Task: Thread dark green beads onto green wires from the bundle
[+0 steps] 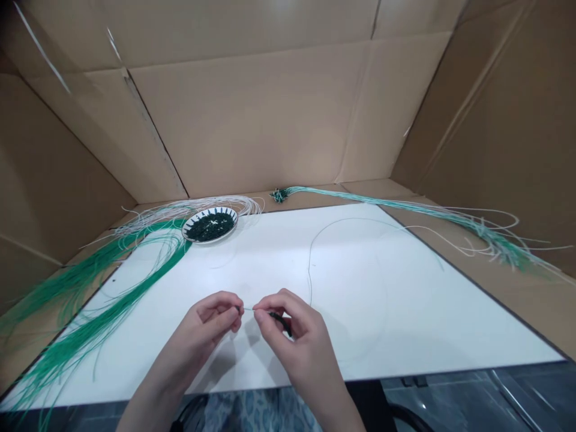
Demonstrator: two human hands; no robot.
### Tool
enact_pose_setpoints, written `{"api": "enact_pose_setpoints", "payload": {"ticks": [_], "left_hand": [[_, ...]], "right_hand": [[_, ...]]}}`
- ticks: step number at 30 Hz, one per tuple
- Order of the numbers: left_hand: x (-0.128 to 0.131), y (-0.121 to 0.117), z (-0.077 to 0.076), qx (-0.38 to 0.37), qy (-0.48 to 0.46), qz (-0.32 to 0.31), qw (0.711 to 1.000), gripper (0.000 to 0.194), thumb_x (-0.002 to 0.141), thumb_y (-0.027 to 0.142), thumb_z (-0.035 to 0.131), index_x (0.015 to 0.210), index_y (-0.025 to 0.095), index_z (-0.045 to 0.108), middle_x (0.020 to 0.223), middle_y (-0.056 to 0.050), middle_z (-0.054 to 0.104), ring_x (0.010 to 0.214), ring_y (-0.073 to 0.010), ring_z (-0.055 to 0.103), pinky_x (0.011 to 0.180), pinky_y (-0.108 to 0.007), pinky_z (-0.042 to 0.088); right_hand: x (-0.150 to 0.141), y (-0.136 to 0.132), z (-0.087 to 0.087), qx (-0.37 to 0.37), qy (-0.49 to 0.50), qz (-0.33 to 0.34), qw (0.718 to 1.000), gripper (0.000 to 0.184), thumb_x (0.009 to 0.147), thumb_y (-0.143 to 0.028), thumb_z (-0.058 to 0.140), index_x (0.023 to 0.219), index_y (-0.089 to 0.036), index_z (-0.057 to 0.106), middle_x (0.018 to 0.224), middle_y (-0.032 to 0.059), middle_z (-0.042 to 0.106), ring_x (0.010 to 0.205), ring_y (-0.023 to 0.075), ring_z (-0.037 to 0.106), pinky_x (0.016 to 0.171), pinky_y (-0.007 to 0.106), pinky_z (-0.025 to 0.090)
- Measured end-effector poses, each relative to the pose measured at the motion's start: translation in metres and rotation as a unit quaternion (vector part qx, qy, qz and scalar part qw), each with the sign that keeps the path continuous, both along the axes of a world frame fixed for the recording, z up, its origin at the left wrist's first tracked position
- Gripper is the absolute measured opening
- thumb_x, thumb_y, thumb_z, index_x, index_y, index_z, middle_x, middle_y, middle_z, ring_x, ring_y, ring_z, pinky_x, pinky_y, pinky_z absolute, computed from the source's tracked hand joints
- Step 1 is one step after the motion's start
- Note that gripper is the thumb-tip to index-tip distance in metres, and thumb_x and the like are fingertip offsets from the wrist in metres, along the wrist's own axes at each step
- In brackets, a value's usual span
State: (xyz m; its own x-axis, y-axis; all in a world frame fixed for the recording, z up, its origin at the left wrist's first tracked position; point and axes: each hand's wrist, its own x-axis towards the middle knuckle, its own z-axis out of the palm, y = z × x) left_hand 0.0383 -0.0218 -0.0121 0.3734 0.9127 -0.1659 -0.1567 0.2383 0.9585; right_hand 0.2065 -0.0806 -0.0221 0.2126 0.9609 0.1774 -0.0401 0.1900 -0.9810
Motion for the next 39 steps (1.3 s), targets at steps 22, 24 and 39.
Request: {"api": "enact_pose_setpoints", "payload": {"ticks": [22, 24, 39], "left_hand": [[-0.003, 0.007, 0.000, -0.083, -0.079, 0.052, 0.992, 0.018, 0.068, 0.041, 0.096, 0.073, 0.027, 0.086, 0.073, 0.002, 0.074, 0.067, -0.0101, 0.061, 0.066, -0.016, 0.049], [-0.001, 0.006, 0.003, -0.102, -0.083, 0.065, 0.989, 0.019, 0.066, 0.041, 0.097, 0.072, 0.027, 0.086, 0.070, 0.002, 0.073, 0.067, -0.0095, 0.061, 0.067, -0.014, 0.049], [-0.008, 0.004, -0.009, -0.056, -0.075, 0.040, 0.995, 0.011, 0.078, 0.037, 0.090, 0.078, 0.027, 0.086, 0.077, 0.001, 0.068, 0.072, -0.0123, 0.061, 0.072, -0.019, 0.049]], "right_hand": [[-0.037, 0.023, 0.003, 0.068, -0.037, -0.078, 0.994, 0.022, 0.086, -0.005, 0.064, 0.083, -0.025, 0.071, 0.080, -0.0039, 0.073, 0.073, 0.0108, 0.072, 0.069, 0.014, 0.060], [-0.038, 0.024, 0.003, 0.074, -0.042, -0.078, 0.993, 0.025, 0.085, -0.003, 0.063, 0.084, -0.026, 0.071, 0.081, -0.0055, 0.073, 0.073, 0.0085, 0.071, 0.070, 0.011, 0.059], [-0.028, 0.022, 0.004, 0.084, -0.138, -0.029, 0.986, 0.025, 0.084, -0.002, 0.062, 0.087, -0.026, 0.061, 0.089, -0.0093, 0.072, 0.080, 0.0039, 0.072, 0.076, 0.005, 0.057]]}}
